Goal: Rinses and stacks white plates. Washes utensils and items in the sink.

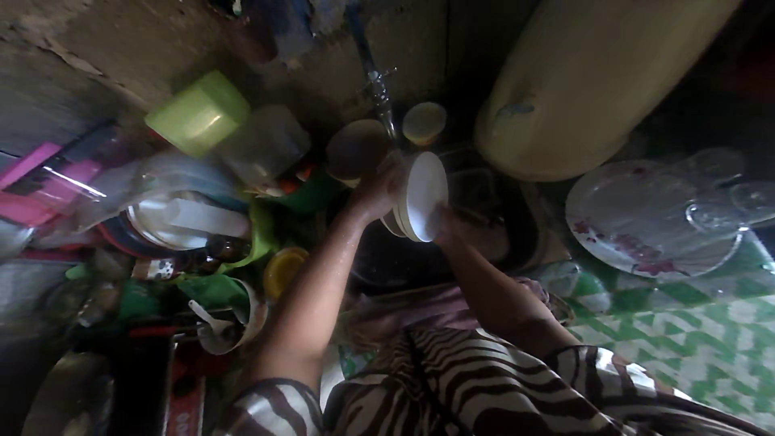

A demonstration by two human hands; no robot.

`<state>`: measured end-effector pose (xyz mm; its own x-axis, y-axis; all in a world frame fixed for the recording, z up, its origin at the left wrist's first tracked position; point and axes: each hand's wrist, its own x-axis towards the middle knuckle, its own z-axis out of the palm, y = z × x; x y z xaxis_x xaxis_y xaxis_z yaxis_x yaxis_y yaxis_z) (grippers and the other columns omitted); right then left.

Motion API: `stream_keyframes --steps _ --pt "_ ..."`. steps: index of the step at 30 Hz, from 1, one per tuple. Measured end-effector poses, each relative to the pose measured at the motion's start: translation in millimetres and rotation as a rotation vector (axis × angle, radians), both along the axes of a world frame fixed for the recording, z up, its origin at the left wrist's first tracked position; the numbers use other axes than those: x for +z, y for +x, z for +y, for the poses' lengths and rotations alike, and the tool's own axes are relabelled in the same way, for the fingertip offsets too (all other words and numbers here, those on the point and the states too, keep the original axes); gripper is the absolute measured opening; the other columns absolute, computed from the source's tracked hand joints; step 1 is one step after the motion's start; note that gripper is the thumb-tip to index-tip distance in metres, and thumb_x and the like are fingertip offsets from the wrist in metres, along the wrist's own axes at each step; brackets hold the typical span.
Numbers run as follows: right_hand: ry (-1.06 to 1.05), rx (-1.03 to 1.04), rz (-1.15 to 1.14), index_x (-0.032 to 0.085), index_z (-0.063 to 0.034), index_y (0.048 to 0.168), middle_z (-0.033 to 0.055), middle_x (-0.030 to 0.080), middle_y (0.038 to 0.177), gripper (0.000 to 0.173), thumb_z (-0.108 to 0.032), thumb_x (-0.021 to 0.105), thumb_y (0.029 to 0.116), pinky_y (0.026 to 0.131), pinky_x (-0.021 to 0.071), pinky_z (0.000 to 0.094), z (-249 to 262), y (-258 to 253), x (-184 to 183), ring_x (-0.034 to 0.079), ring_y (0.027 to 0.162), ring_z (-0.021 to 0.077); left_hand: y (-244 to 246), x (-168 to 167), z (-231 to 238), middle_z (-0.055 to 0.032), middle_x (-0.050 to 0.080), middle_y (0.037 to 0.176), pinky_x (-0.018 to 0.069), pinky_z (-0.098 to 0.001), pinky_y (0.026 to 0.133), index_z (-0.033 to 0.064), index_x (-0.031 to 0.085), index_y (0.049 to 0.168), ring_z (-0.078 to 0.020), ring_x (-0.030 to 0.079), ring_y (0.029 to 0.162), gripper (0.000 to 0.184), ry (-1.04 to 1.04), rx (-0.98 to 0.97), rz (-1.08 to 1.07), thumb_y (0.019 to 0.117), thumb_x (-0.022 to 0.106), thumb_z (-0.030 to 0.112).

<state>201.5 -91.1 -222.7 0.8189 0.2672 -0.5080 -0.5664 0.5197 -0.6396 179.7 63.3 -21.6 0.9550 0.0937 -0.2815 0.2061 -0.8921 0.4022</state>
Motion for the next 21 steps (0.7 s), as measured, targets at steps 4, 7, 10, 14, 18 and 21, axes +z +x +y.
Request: stream_keyframes --steps 4,7,10,14,18,21 --pt "0.064 0.019 -0.012 0.039 -0.0091 0.149 0.0126 0.062 0.125 0.045 -0.032 0.044 0.1104 0.09 0.0579 0.0401 -1.6 -0.9 1.1 0.065 0.107 0.0189 2.7 7.4 1.9 -0.0212 0.064 0.131 0.0522 -0.0547 0.1 0.0224 0.038 0.159 -0.0334 0.066 0.115 0.057 -0.128 0.061 0.083 0.1044 0.056 0.021" --pt "0.006 -0.028 -0.004 0.042 -0.0081 0.148 0.0128 0.063 0.125 0.045 -0.033 0.046 0.1099 0.09 0.0578 0.0395 5.5 4.7 8.7 0.065 0.107 0.019 5.2 13.8 -7.7 -0.0209 0.063 0.131 0.0523 -0.0568 0.099 0.0131 0.042 0.153 -0.0344 0.065 0.116 0.049 -0.05 0.093 0.03 0.1058 0.053 0.023" --pt "0.003 -0.058 0.023 0.042 -0.0088 0.149 0.015 0.061 0.128 0.046 -0.032 0.049 0.1091 0.091 0.0575 0.0431 8.4 15.3 14.6 0.064 0.11 0.0223 11.4 13.6 -6.4 -0.0202 0.065 0.12 0.0532 -0.0552 0.096 0.005 0.054 0.135 -0.0341 0.066 0.11 0.032 0.01 0.055 -0.04 0.109 0.047 0.022" --pt "0.078 -0.066 -0.032 0.044 -0.0065 0.144 0.0116 0.062 0.118 0.039 -0.027 0.045 0.1103 0.086 0.0585 0.0382 5.7 17.0 13.8 0.065 0.101 0.0173 14.8 25.1 -10.2 -0.0223 0.066 0.118 0.051 -0.0573 0.097 0.0012 0.06 0.128 -0.0367 0.066 0.11 0.028 0.032 0.057 -0.02 0.1075 0.049 0.017" --pt "0.03 -0.061 -0.003 0.044 -0.0069 0.145 0.0108 0.061 0.12 0.04 -0.028 0.045 0.1102 0.088 0.0569 0.0365 5.9 11.1 22.7 0.063 0.103 0.0162 12.0 26.3 -12.3 -0.0202 0.069 0.122 0.0475 -0.0613 0.102 0.0076 0.067 0.129 -0.0378 0.064 0.119 0.035 0.167 0.002 0.045 0.1079 0.047 0.027" --pt "-0.002 -0.065 0.0 0.043 -0.0076 0.145 0.011 0.061 0.119 0.042 -0.03 0.046 0.1101 0.087 0.0574 0.0376 4.5 14.9 16.4 0.064 0.101 0.0169 8.4 23.8 -9.9 -0.0185 0.07 0.122 0.0467 -0.0592 0.104 0.0071 0.07 0.126 -0.0341 0.064 0.119 0.039 0.075 0.002 0.063 0.1107 0.042 0.031"
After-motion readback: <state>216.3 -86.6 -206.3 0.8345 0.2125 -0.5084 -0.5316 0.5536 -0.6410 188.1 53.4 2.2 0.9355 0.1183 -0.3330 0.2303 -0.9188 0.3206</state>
